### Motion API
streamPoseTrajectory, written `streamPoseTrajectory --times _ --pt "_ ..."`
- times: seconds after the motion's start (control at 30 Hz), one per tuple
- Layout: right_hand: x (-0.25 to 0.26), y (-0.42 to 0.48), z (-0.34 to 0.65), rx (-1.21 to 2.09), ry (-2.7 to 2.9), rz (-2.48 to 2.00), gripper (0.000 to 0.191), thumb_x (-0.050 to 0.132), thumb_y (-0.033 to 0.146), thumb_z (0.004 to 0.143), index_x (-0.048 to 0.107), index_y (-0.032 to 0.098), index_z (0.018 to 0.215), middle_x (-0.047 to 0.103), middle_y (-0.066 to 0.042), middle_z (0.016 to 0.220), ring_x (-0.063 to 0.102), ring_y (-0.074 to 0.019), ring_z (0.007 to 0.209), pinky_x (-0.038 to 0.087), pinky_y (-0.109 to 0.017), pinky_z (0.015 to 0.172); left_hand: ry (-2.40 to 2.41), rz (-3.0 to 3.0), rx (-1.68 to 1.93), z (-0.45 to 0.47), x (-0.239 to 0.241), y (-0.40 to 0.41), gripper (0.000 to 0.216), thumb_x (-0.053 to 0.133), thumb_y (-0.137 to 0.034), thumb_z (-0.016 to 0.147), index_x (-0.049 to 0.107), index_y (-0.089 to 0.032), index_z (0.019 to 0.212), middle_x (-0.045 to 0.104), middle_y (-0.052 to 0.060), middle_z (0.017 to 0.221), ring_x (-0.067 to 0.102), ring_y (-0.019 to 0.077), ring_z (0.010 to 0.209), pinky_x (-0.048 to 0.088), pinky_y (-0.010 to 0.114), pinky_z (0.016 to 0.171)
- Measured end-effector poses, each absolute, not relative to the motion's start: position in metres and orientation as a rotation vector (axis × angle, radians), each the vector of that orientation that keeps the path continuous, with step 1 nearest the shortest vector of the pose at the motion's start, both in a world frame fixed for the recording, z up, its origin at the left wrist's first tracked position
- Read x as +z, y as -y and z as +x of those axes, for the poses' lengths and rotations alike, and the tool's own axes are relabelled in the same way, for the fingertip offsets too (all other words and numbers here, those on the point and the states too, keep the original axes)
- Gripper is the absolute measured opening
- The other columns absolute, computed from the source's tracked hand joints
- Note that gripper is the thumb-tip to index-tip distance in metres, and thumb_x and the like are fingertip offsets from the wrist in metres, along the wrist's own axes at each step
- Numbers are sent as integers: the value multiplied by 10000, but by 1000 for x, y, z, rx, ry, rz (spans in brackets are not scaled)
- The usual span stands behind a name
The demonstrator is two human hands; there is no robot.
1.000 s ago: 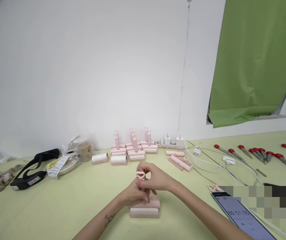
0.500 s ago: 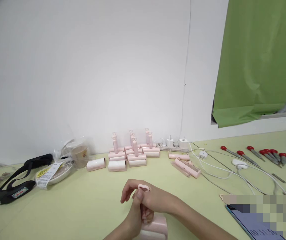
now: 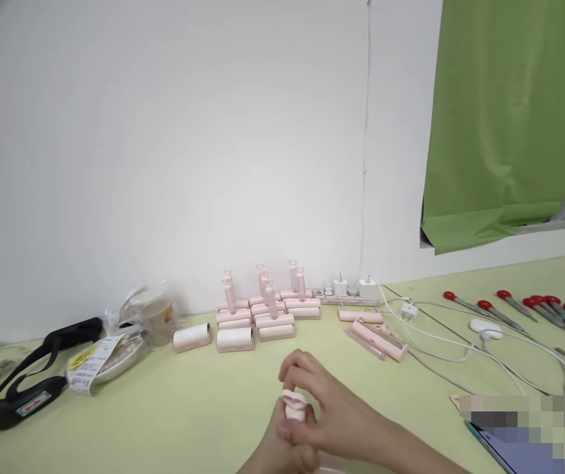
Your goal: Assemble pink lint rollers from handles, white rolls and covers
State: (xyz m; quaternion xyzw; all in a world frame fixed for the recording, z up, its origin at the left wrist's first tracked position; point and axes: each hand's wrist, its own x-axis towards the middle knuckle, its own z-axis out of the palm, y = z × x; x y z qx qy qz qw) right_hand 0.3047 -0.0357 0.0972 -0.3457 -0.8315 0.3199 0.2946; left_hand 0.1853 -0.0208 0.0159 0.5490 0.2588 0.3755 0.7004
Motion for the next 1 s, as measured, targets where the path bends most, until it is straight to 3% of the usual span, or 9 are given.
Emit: streamPoseTrajectory --times 0.1,0.2,0.27,0.33,0.43,0.63,0.8,0.9,1.0 --pt "108 32 321 685 2365 -951 136 533 324 737 506 192 757 492 -13 806 464 -147 757 386 -246 657 -548 1553 722 165 40 14 556 741 -352 427 503 -157 891 545 2 775 518 170 754 397 273 694" --pt "122 6 335 589 2317 -1071 237 446 407 786 530 188 814 516 -10 748 472 -140 663 373 -245 593 -826 1908 838 122 56 -7 554 596 -383 635 414 -200 1125 441 65 1181 390 232 1096 296 333 917" --pt "130 -24 343 510 2198 -1180 286 475 447 748 542 179 821 534 -16 742 481 -150 653 367 -251 581 -1323 2078 976 82 56 -29 474 456 -350 749 350 -197 1185 385 77 1255 321 211 1169 237 321 966" --pt "134 -58 349 489 2057 -1299 314 523 460 696 555 161 784 542 -17 683 484 -153 606 358 -251 550 -2010 2189 740 40 47 -54 505 455 -272 732 323 -188 1212 375 71 1274 280 205 1200 187 318 991" --pt "128 -106 352 458 1934 -1344 274 578 376 654 561 141 795 567 -37 725 498 -157 624 369 -261 585 -2294 2050 646 -10 29 -83 633 505 -135 621 317 -76 1223 270 182 1328 189 328 1230 97 457 986" --pt "97 -151 348 447 1802 -1322 303 507 294 699 498 115 944 538 -71 874 512 -134 608 397 -283 635 -2322 2072 556 -43 7 -99 617 497 -286 663 327 -125 1234 316 131 1320 242 297 1212 149 415 976" --pt "85 -129 354 395 1702 -1239 505 454 326 726 305 115 1160 411 -132 1071 488 -117 591 401 -333 707 -2322 2057 628 -49 8 -110 600 544 -205 576 400 -157 1157 367 121 1256 279 291 1186 201 398 952" --pt "74 -90 352 425 1753 -1114 390 442 344 742 379 175 1088 455 -81 1027 507 -142 667 419 -317 715 -2241 2026 727 -50 13 -113 471 524 -140 560 464 -164 1027 474 92 1128 427 243 1075 311 333 882" --pt "50 -40 343 672 1780 -1025 271 417 333 786 435 234 1038 517 -24 840 520 -166 688 433 -336 712 -2183 1935 884 -47 15 -103 400 533 -146 553 469 -161 948 530 76 998 503 246 972 352 339 838"
